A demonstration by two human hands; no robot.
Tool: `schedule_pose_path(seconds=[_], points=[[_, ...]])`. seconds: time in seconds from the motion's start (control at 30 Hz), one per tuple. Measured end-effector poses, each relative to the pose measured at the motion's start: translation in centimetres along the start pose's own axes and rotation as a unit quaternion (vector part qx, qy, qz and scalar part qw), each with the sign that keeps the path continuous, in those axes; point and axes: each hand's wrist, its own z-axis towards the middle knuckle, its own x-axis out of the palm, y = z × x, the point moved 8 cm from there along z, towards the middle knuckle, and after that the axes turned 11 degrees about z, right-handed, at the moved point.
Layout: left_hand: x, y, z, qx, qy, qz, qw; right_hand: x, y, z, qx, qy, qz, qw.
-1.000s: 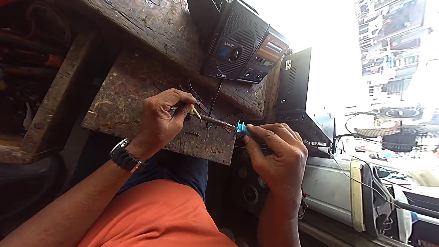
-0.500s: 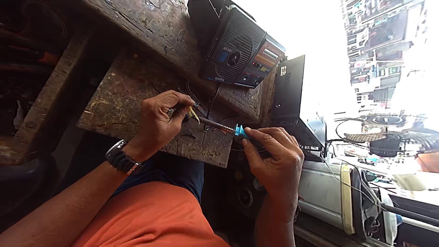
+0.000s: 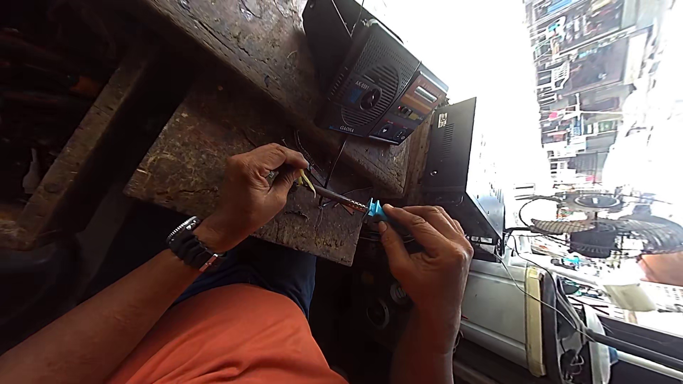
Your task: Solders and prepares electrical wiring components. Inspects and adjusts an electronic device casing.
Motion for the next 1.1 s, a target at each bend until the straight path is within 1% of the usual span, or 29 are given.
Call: schedule_pose_path(seconds=[0.43, 0.6, 0.8, 1.1], points=[[0.00, -0.02, -0.07, 0.003, 0.002, 0.005, 1.000, 0.06, 0.08, -0.01, -0.005, -0.002, 0.002, 1.000], [0.05, 0.11, 0.29, 0.008, -0.011, -0.005, 1.000, 0.10, 0.14, 0.09, -0.009, -0.003, 0.000, 1.000], [-0.08, -0.17, -0.01, 0.006, 0.002, 0.005, 1.000, 0.04, 0.21, 0.02, -0.008, -0.001, -0.001, 1.000], [0.02, 0.04, 0.32, 0.009, -0.014, -0.003, 1.000, 0.12, 0.15, -0.02, -0.008, -0.002, 0.000, 1.000]])
